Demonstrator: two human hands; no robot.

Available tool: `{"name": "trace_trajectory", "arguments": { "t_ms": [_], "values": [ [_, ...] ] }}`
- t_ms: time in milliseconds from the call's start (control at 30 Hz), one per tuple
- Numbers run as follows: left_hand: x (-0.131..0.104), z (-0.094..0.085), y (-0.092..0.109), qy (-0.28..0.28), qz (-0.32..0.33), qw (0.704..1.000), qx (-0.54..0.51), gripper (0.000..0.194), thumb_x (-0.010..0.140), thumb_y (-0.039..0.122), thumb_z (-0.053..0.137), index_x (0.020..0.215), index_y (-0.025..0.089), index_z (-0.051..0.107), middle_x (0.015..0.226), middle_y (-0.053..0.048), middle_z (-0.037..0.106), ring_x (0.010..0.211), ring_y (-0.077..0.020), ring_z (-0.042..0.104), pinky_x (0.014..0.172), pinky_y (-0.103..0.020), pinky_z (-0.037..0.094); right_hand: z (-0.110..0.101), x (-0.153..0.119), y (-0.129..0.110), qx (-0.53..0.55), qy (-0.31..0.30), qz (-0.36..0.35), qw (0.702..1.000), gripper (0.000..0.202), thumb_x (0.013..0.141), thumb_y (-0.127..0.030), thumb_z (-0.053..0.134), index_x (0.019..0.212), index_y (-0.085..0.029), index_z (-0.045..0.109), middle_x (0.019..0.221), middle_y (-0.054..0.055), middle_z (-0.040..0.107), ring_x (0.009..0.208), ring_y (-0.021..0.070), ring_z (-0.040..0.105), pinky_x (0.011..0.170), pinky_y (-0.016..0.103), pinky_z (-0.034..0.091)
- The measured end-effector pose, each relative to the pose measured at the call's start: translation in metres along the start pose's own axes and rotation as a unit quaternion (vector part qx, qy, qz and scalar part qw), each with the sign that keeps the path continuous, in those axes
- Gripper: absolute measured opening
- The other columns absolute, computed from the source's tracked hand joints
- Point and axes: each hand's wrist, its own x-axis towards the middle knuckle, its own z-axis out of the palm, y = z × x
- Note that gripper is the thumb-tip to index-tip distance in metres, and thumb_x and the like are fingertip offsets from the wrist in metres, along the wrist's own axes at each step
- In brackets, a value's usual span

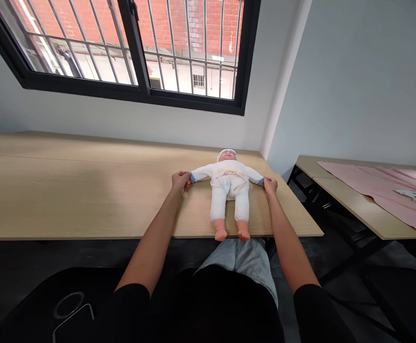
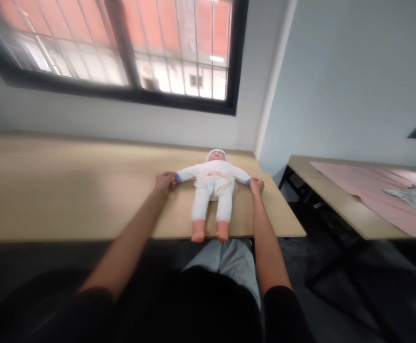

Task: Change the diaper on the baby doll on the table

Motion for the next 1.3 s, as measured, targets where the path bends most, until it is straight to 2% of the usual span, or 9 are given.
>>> {"name": "trace_trajectory", "arguments": {
  "t_ms": [333, 533, 667, 833, 933, 1067, 1200, 1300],
  "values": [
    [0.001, 0.002, 0.0, 0.043, -0.021, 0.999, 0.005, 0.02, 0.06, 0.023, 0.066, 0.073, 0.019, 0.052, 0.047, 0.005, 0.052, 0.035, -0.008, 0.043, 0.037, -0.018, 0.032, -0.001, -0.002, 0.002, 0.006, -0.018, 0.0, 1.0, 0.022, 0.068, -0.027, 0.064, 0.082, -0.015, 0.075, 0.088, 0.008, 0.077, 0.079, 0.0219, 0.07, 0.065, 0.025, 0.053],
    [0.003, 0.0, -0.004, 0.052, -0.001, 0.998, 0.033, 0.023, 0.06, 0.023, 0.067, 0.075, 0.021, 0.05, 0.051, 0.007, 0.051, 0.035, -0.0077, 0.043, 0.036, -0.017, 0.03, -0.009, -0.013, -0.008, -0.063, -0.028, -0.04, 0.997, 0.024, 0.075, -0.026, 0.062, 0.087, -0.013, 0.078, 0.096, 0.012, 0.077, 0.089, 0.0254, 0.07, 0.079, 0.029, 0.052],
    [0.006, 0.002, -0.009, 0.067, 0.013, 0.996, 0.061, 0.024, 0.063, 0.024, 0.067, 0.075, 0.022, 0.046, 0.053, 0.008, 0.048, 0.035, -0.0083, 0.042, 0.036, -0.017, 0.028, -0.012, -0.02, -0.014, -0.11, -0.041, -0.066, 0.991, 0.028, 0.081, -0.027, 0.057, 0.092, -0.012, 0.078, 0.098, 0.013, 0.077, 0.091, 0.026, 0.069, 0.081, 0.03, 0.05],
    [0.006, 0.004, -0.01, 0.076, 0.057, 0.984, 0.15, 0.009, 0.069, 0.023, 0.06, 0.078, 0.02, 0.059, 0.066, 0.002, 0.058, 0.046, -0.0118, 0.051, 0.04, -0.021, 0.037, -0.012, -0.024, -0.018, -0.152, -0.042, -0.079, 0.984, 0.03, 0.083, -0.026, 0.053, 0.095, -0.014, 0.078, 0.094, 0.012, 0.075, 0.087, 0.0244, 0.067, 0.078, 0.029, 0.049],
    [0.003, 0.004, -0.007, 0.074, 0.078, 0.963, 0.248, 0.017, 0.075, 0.024, 0.057, 0.087, 0.02, 0.069, 0.083, -0.003, 0.068, 0.064, -0.0176, 0.063, 0.051, -0.025, 0.046, -0.011, -0.027, -0.019, -0.192, -0.03, -0.129, 0.972, 0.033, 0.085, -0.023, 0.049, 0.097, -0.012, 0.078, 0.1, 0.015, 0.072, 0.089, 0.0241, 0.065, 0.082, 0.03, 0.048],
    [-0.004, 0.003, 0.001, 0.082, 0.119, 0.906, 0.398, 0.022, 0.08, 0.025, 0.058, 0.094, 0.021, 0.075, 0.109, -0.007, 0.071, 0.095, -0.025, 0.067, 0.074, -0.031, 0.051, -0.011, -0.031, -0.019, -0.247, -0.023, -0.18, 0.952, 0.034, 0.086, -0.024, 0.05, 0.103, -0.011, 0.076, 0.113, 0.017, 0.066, 0.106, 0.0274, 0.059, 0.092, 0.034, 0.045],
    [-0.011, 0.005, 0.008, 0.031, 0.117, 0.873, 0.473, 0.03, 0.086, 0.021, 0.052, 0.103, 0.02, 0.075, 0.12, -0.009, 0.069, 0.105, -0.027, 0.067, 0.08, -0.032, 0.051, -0.009, -0.034, -0.018, -0.278, -0.025, -0.202, 0.939, 0.035, 0.087, -0.026, 0.051, 0.107, -0.011, 0.074, 0.117, 0.017, 0.064, 0.112, 0.0293, 0.053, 0.093, 0.036, 0.043],
    [-0.012, 0.006, 0.01, 0.015, 0.121, 0.856, 0.502, 0.033, 0.089, 0.021, 0.048, 0.11, 0.018, 0.074, 0.123, -0.01, 0.068, 0.109, -0.0274, 0.066, 0.083, -0.032, 0.05, -0.008, -0.035, -0.019, -0.296, -0.031, -0.214, 0.931, 0.036, 0.087, -0.027, 0.05, 0.11, -0.01, 0.073, 0.117, 0.017, 0.063, 0.114, 0.03, 0.051, 0.092, 0.037, 0.042]
  ]
}}
